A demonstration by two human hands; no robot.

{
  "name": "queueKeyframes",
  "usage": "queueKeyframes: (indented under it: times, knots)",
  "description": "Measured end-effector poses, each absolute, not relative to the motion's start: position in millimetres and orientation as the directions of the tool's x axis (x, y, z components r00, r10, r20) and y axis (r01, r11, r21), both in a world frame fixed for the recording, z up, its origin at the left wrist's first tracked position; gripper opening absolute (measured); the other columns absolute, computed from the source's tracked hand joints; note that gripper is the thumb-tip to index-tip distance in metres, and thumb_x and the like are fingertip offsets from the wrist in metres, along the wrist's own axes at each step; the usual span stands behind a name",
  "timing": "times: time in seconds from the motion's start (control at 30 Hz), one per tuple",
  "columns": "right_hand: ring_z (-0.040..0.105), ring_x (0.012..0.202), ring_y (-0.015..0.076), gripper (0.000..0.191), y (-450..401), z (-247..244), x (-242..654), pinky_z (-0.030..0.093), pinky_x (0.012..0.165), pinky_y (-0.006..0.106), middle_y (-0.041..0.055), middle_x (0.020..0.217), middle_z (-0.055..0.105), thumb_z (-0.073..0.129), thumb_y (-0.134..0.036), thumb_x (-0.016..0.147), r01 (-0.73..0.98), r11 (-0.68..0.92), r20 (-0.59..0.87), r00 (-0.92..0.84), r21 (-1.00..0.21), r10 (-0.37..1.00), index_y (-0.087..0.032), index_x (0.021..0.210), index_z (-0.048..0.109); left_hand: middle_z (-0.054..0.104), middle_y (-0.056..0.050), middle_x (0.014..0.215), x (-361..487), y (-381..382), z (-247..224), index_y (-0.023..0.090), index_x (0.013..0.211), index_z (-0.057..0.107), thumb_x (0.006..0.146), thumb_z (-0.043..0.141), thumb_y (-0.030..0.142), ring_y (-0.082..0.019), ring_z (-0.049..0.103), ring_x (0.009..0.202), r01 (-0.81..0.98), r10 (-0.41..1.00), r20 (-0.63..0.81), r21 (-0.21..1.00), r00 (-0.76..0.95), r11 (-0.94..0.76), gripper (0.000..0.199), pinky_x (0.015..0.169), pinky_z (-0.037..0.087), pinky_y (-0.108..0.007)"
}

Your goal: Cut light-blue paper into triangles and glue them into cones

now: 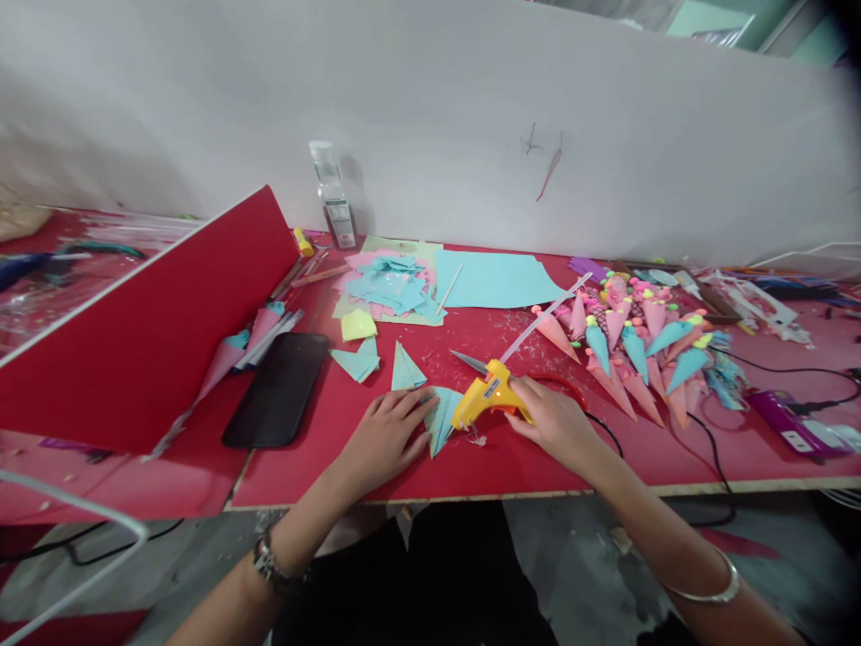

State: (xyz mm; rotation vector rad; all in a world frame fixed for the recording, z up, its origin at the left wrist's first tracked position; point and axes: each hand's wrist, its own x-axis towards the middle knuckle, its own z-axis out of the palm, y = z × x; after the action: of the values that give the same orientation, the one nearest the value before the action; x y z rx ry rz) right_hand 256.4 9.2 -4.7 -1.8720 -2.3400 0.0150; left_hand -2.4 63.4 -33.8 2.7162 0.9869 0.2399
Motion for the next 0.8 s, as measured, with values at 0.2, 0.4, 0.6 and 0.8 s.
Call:
queueKeyframes:
  times: [0.2,0.4,0.6,0.8]
  knots:
    - [0.062,0.081,0.0227,0.03,8.3,-2.3,261.6,0.048,0.06,0.029,0.0096,0.095,0.061,0.048,-0.023,0.08,0.98,0.195,0.12,-0.188,-0.044,0.975,-0.013,0.108,0.051,0.038,-0.001,0.136,-2.4,62.9,-33.0,0.025,0.131,0.035,0.088,0.038,0.032,-0.021,0.035,0.118,0.614,0.652,0.058,0.282,0.756,-0.737,0.044,0.098,0.03,-0.038]
    - [0.062,0.078,0.0219,0.027,10.6,-1.6,267.0,0.045,0.059,0.028,0.0095,0.095,0.061,0.047,-0.024,0.081,0.987,0.162,0.128,-0.161,0.001,0.979,-0.013,0.105,0.052,0.039,-0.001,0.136,-2.6,63.5,-34.8,0.025,0.132,0.035,0.088,0.037,0.034,-0.021,0.035,0.119,0.612,0.653,0.077,0.282,0.753,-0.739,0.044,0.098,0.03,-0.038]
    - [0.061,0.081,0.0222,0.029,11.6,-1.2,273.0,0.044,0.058,0.027,0.0099,0.097,0.061,0.048,-0.022,0.08,0.993,0.118,0.108,-0.12,0.023,0.987,-0.013,0.107,0.05,0.039,-0.001,0.136,-2.3,63.5,-34.0,0.026,0.131,0.036,0.088,0.038,0.033,-0.022,0.036,0.117,0.61,0.65,0.086,0.272,0.755,-0.744,0.044,0.097,0.031,-0.038]
    - [0.061,0.079,0.0219,0.026,11.9,-3.7,279.2,0.043,0.057,0.026,0.0101,0.096,0.061,0.047,-0.023,0.082,0.991,0.107,0.144,-0.118,0.083,0.983,-0.014,0.106,0.051,0.039,0.0,0.135,-3.0,62.4,-32.9,0.027,0.131,0.036,0.088,0.038,0.034,-0.022,0.036,0.118,0.605,0.648,0.095,0.28,0.755,-0.746,0.043,0.097,0.031,-0.037]
